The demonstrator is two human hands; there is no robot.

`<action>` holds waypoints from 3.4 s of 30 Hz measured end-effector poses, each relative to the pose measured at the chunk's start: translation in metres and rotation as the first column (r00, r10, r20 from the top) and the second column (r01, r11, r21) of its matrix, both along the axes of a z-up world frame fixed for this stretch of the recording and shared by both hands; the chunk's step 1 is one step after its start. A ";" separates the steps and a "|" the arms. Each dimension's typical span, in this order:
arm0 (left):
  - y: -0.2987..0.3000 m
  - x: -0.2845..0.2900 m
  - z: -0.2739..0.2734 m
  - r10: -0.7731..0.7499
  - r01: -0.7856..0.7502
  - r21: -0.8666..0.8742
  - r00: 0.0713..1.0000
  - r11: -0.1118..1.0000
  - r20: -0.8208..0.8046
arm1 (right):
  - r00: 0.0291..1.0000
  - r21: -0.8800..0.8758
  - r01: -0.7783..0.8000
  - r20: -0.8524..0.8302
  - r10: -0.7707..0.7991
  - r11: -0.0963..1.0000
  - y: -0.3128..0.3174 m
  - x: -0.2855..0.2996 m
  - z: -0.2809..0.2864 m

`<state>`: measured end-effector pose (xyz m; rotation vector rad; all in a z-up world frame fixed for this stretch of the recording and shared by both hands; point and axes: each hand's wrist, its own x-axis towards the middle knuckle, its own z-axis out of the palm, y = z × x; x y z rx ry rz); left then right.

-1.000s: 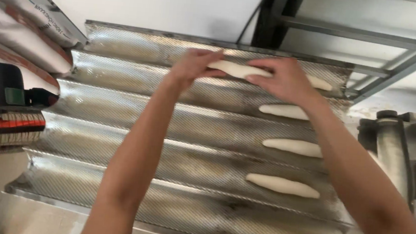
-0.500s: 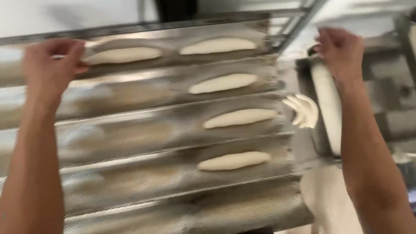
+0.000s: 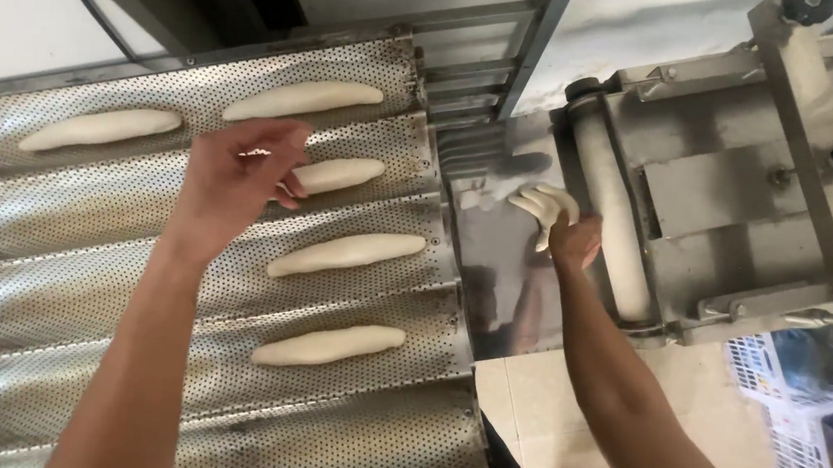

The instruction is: Feeding dough balls into a moulding machine and arranging the shaped dough on baking trays

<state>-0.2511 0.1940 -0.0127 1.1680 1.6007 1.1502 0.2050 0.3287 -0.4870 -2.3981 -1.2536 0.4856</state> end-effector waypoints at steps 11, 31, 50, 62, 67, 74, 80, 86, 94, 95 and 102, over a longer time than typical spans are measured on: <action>0.017 0.057 -0.014 -0.112 0.123 -0.040 0.970 0.992 0.216 | 0.795 0.239 -0.160 -0.545 0.269 0.958 0.011 -0.028 0.216; -0.094 -0.239 -0.053 0.102 -0.246 -0.284 0.893 0.927 -0.439 | -0.154 0.267 -0.946 0.134 0.979 -0.185 -0.131 -0.471 0.441; -0.019 -0.059 -0.027 0.142 -0.064 0.151 0.791 0.987 -0.595 | 0.905 -0.146 -0.391 0.121 0.409 0.909 0.006 0.029 0.021; 0.005 0.056 -0.022 -0.029 0.032 0.033 0.995 0.999 -0.092 | 0.718 0.193 -0.360 -0.567 0.403 0.913 0.001 -0.045 0.247; 0.003 0.074 -0.003 -0.062 0.129 -0.097 0.859 0.987 0.508 | 0.236 0.385 -0.459 -0.816 0.528 0.801 -0.055 -0.123 0.427; -0.088 -0.060 -0.030 0.024 -0.063 0.041 0.781 0.997 0.625 | 0.004 0.517 -0.803 -0.492 0.871 0.296 -0.141 -0.283 0.471; -0.174 -0.174 -0.043 0.160 -0.166 -0.037 0.836 0.986 0.524 | -0.081 0.455 -0.889 -0.074 0.994 -0.039 -0.198 -0.402 0.458; -0.183 -0.209 -0.060 0.119 -0.264 -0.306 0.900 0.915 -0.420 | -0.050 0.283 -0.952 0.224 0.973 -0.114 -0.190 -0.404 0.440; -0.178 -0.187 -0.036 0.267 -0.432 -0.038 0.622 0.901 -0.736 | 0.849 0.505 -0.487 0.082 0.522 0.713 -0.040 -0.116 0.331; -0.169 -0.172 -0.027 0.257 -0.420 -0.041 0.626 0.907 -0.737 | 0.856 0.502 -0.478 0.081 0.511 0.721 -0.029 -0.040 0.230; -0.088 -0.048 -0.002 0.175 -0.223 -0.009 0.788 0.975 -0.590 | 0.963 -0.295 -0.252 0.013 0.268 0.922 0.018 0.072 -0.060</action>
